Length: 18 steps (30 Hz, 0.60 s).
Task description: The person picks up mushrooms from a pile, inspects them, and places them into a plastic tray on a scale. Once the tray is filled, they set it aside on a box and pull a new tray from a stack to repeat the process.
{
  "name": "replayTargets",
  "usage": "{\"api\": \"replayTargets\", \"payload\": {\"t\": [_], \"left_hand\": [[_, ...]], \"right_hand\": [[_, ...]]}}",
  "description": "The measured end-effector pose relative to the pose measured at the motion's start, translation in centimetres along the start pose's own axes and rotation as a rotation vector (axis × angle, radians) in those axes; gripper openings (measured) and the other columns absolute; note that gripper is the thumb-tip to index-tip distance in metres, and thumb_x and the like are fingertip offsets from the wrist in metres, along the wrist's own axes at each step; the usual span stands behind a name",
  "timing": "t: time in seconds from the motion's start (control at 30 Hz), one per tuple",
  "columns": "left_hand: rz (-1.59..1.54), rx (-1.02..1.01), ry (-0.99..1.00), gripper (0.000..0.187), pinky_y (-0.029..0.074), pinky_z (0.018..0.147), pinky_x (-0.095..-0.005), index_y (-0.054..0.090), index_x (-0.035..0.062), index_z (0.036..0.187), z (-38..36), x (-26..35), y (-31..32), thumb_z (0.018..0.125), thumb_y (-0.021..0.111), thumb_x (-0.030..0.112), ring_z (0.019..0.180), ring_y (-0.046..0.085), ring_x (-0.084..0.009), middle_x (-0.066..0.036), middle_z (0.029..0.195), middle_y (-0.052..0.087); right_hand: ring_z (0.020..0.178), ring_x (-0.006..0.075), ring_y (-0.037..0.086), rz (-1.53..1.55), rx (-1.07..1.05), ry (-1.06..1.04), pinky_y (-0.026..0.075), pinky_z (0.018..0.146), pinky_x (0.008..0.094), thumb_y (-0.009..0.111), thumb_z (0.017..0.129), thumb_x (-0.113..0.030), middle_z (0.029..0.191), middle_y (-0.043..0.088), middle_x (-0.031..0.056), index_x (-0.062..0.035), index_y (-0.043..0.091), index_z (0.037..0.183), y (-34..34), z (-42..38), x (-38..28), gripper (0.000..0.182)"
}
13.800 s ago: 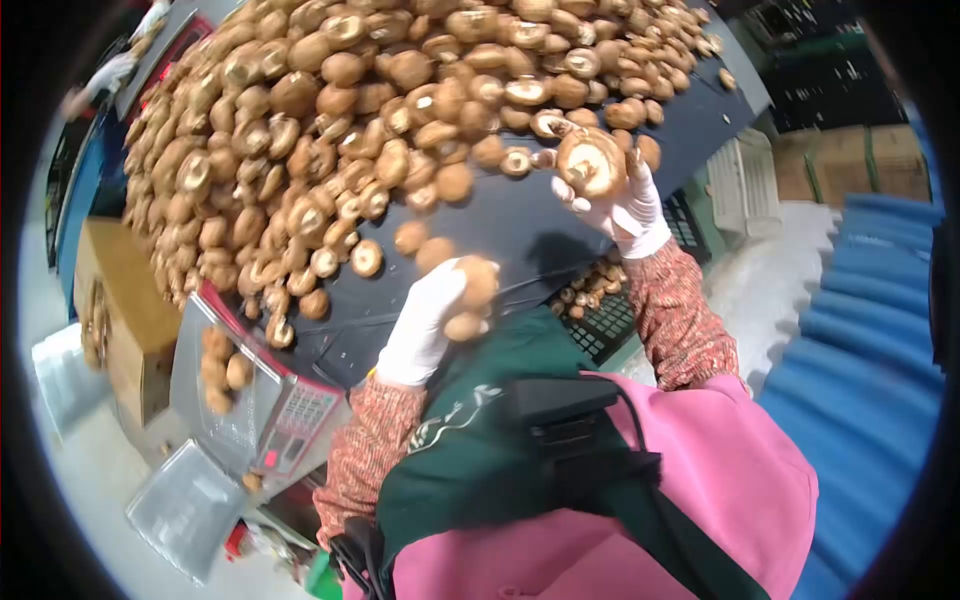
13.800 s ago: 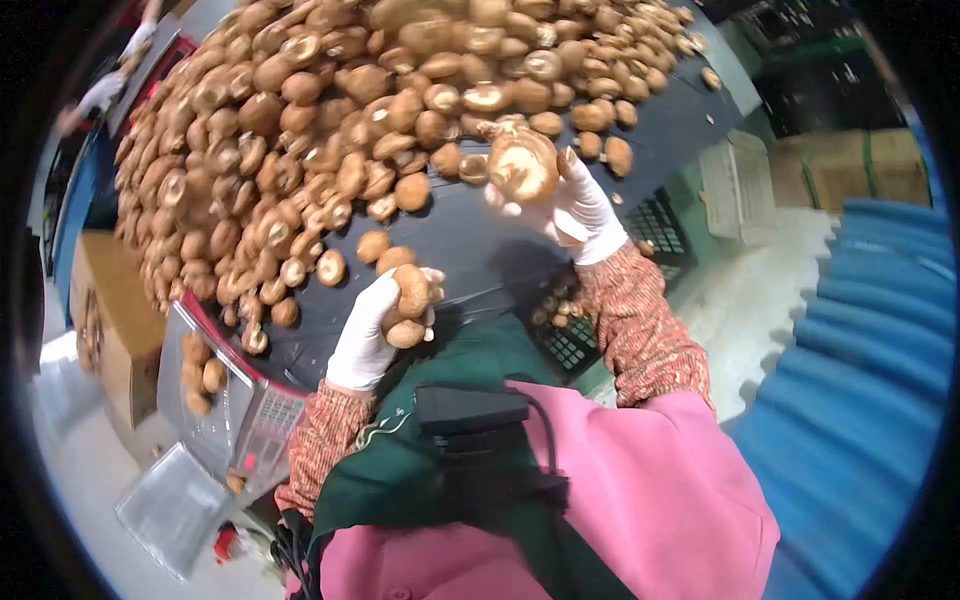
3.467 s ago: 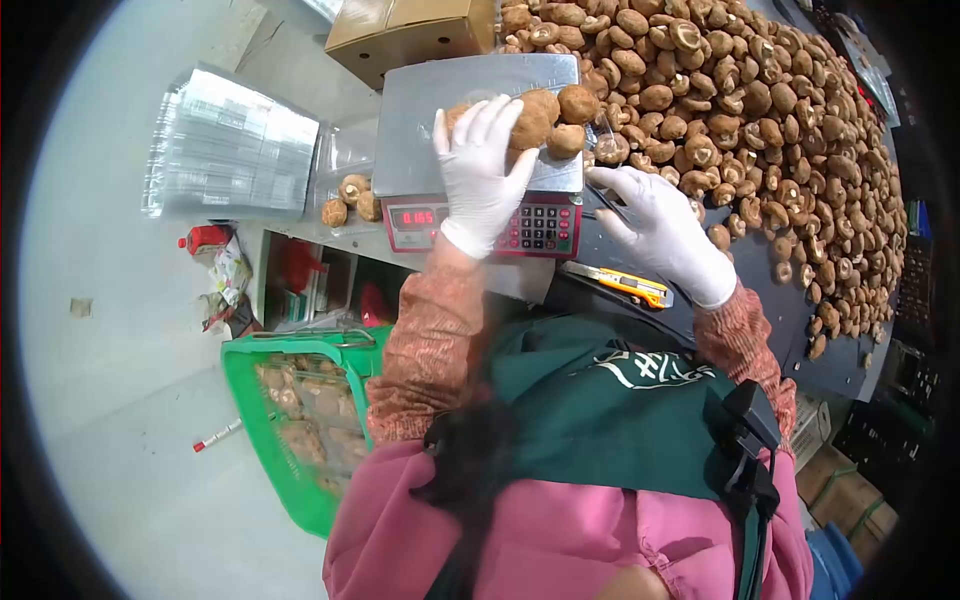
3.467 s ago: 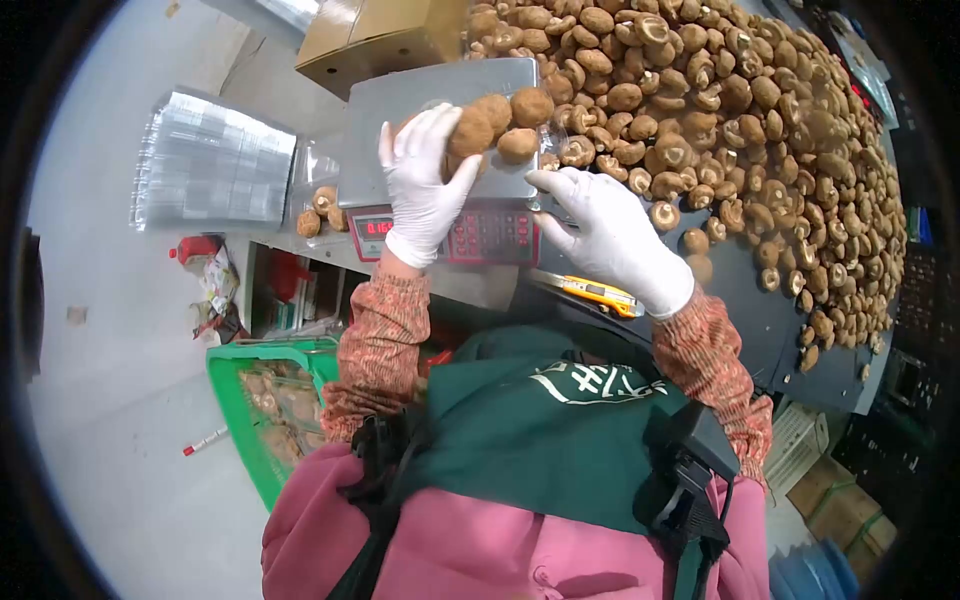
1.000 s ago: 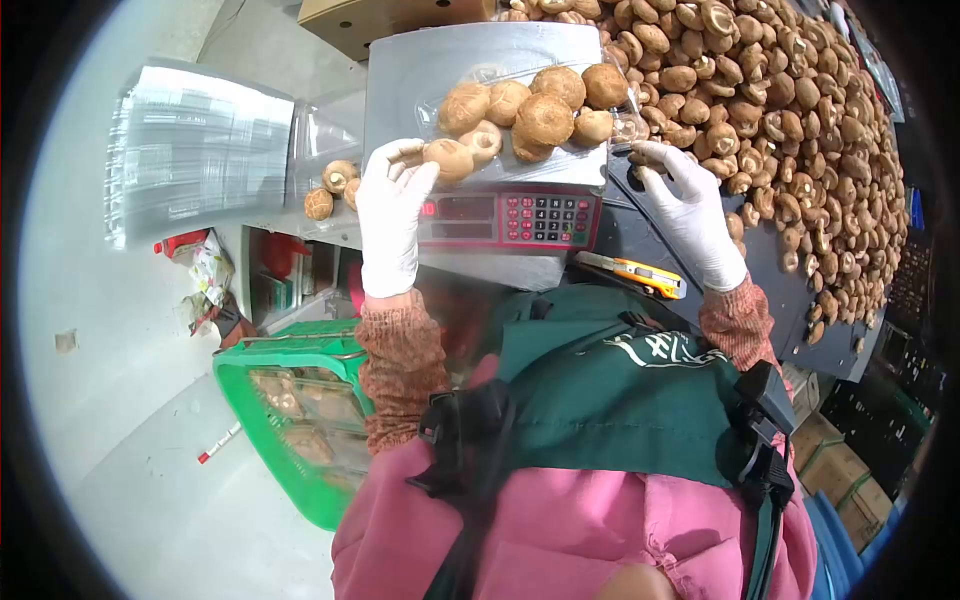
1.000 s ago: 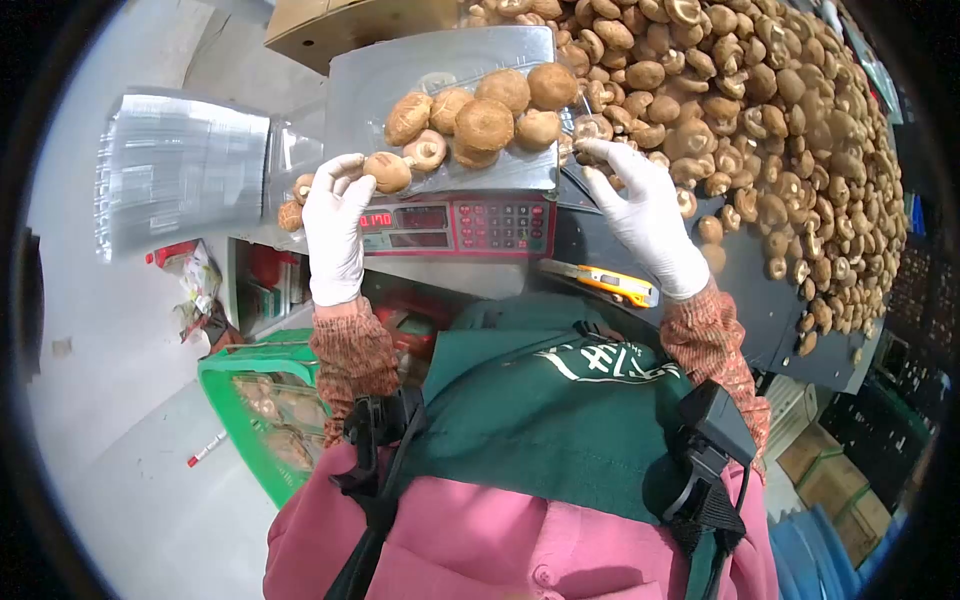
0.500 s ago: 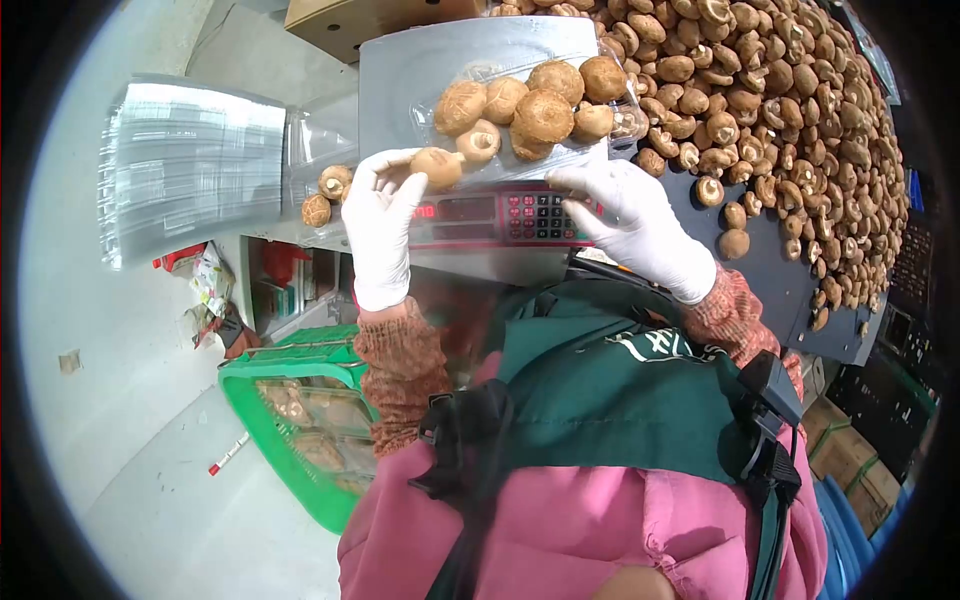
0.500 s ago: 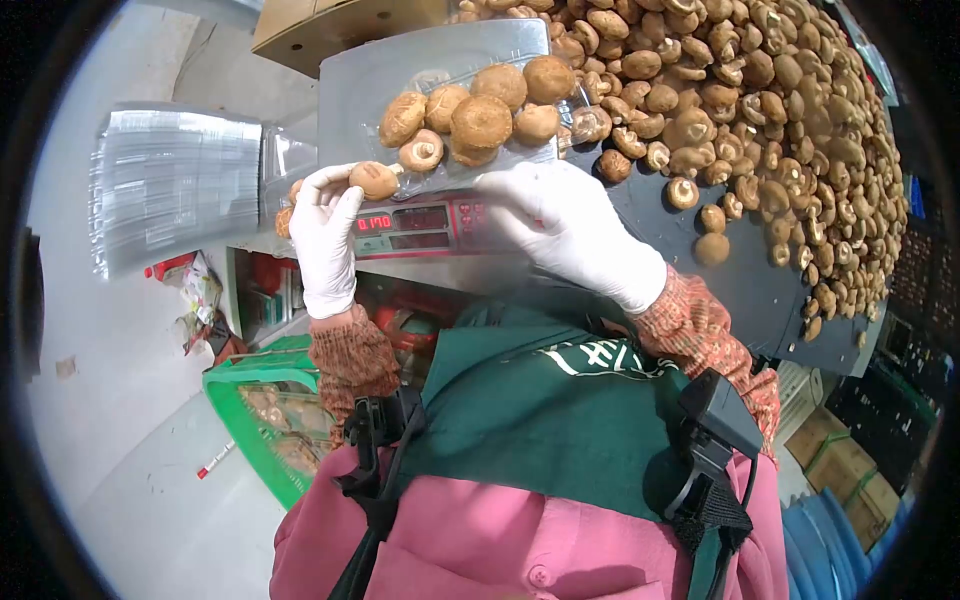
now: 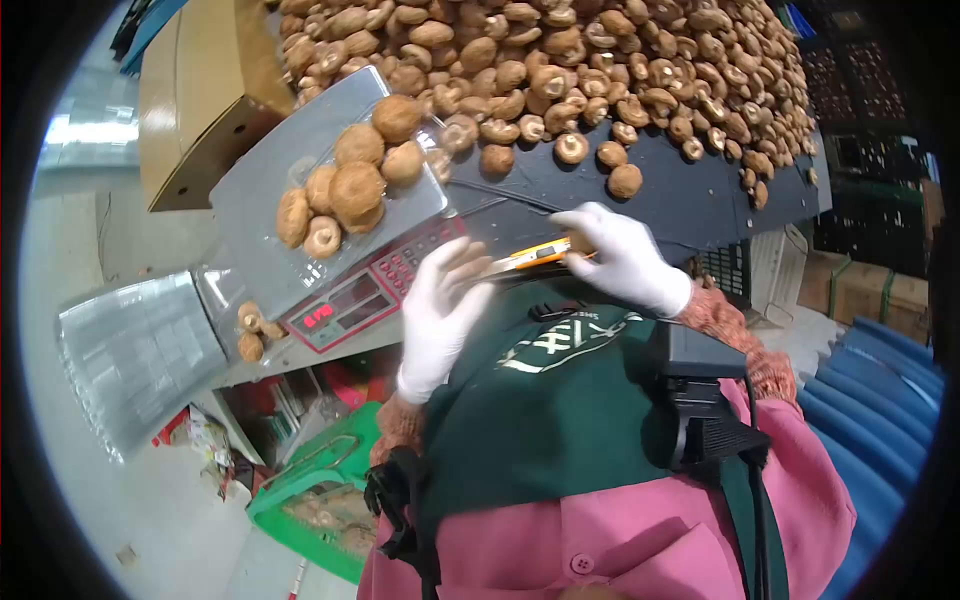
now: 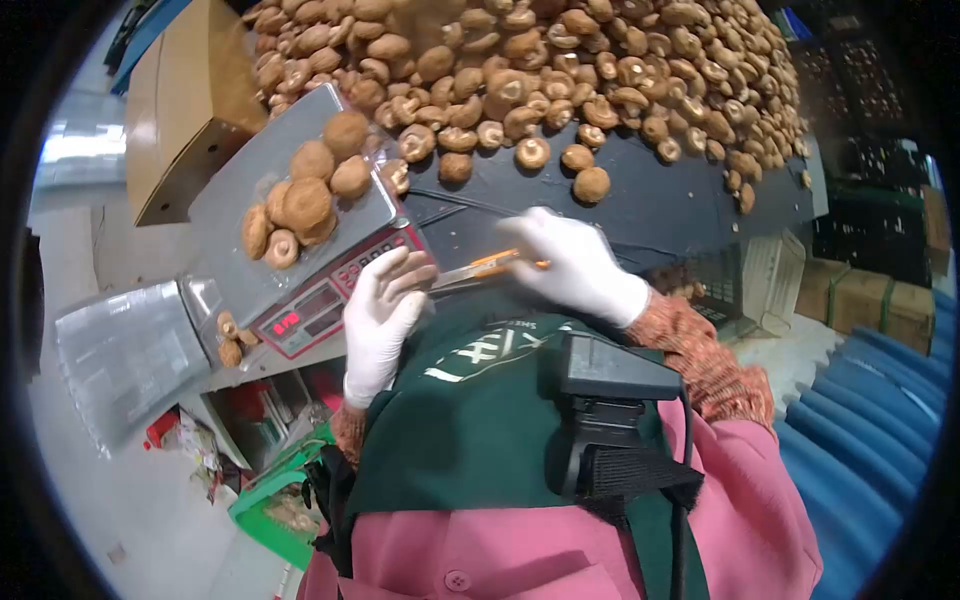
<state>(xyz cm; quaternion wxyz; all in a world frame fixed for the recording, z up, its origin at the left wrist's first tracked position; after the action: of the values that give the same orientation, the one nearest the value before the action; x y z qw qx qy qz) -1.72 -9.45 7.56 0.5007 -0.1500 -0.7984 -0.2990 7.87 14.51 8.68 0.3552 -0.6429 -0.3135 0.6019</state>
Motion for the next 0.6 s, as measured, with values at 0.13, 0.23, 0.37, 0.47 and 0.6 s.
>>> {"api": "replayTargets", "payload": {"t": [0.13,0.23,0.37,0.47,0.6], "left_hand": [[0.211,0.081,0.027,0.036,0.048,0.101,-0.0326,0.054,-0.0022,0.131,0.5,0.3,-1.8,0.096,0.059,0.002,0.115,0.062,-0.0205,-0.013,0.124,0.064],[0.243,0.165,0.004,0.032,0.049,0.099,-0.0317,0.058,-0.0016,0.128,0.8,0.9,-1.8,0.096,0.059,0.001,0.110,0.064,-0.0188,-0.013,0.121,0.066],[0.284,0.145,0.003,0.031,0.047,0.100,-0.0324,0.058,-0.0020,0.128,1.5,1.3,0.4,0.097,0.058,0.004,0.111,0.063,-0.0186,-0.012,0.120,0.066],[0.250,0.099,-0.048,0.031,0.048,0.098,-0.0312,0.058,-0.0018,0.126,1.8,1.0,2.9,0.096,0.059,0.002,0.110,0.063,-0.0179,-0.011,0.119,0.065],[0.420,0.006,-0.001,0.033,0.047,0.098,-0.0306,0.059,-0.0005,0.126,1.4,-0.4,3.5,0.094,0.061,0.004,0.111,0.063,-0.0170,-0.010,0.119,0.066]], "right_hand": [[0.087,0.0327,0.067,-0.351,0.046,0.391,0.056,0.075,0.0407,0.075,0.081,-0.023,0.100,0.065,0.0106,-0.0083,0.061,0.118,-3.0,-11.7,11.1,0.043],[0.092,0.0318,0.069,-0.643,-0.293,0.838,0.056,0.077,0.0397,0.075,0.082,-0.030,0.107,0.066,0.0121,-0.0060,0.058,0.124,-5.1,-17.3,15.1,0.051],[0.098,0.0325,0.068,-0.517,0.123,0.670,0.056,0.082,0.0411,0.075,0.082,-0.039,0.111,0.065,0.0132,-0.0062,0.056,0.128,-4.1,-15.4,16.2,0.060],[0.102,0.0317,0.067,-0.310,0.292,0.549,0.054,0.086,0.0405,0.077,0.080,-0.040,0.112,0.064,0.0140,-0.0069,0.055,0.130,-1.8,-8.3,13.5,0.064],[0.106,0.0345,0.063,-0.323,0.222,0.605,0.054,0.089,0.0409,0.083,0.074,-0.036,0.118,0.059,0.0158,-0.0061,0.054,0.130,1.6,-2.3,12.6,0.070]]}}
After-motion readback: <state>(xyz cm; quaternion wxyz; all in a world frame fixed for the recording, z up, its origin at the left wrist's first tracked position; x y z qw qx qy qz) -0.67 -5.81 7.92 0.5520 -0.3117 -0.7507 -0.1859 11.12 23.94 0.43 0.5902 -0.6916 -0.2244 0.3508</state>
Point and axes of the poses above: each hand's wrist, its own z-axis towards the middle knuckle, its own y-axis out of the palm, x = y × z, the point moved 1 cm from there along z, towards the middle knuckle
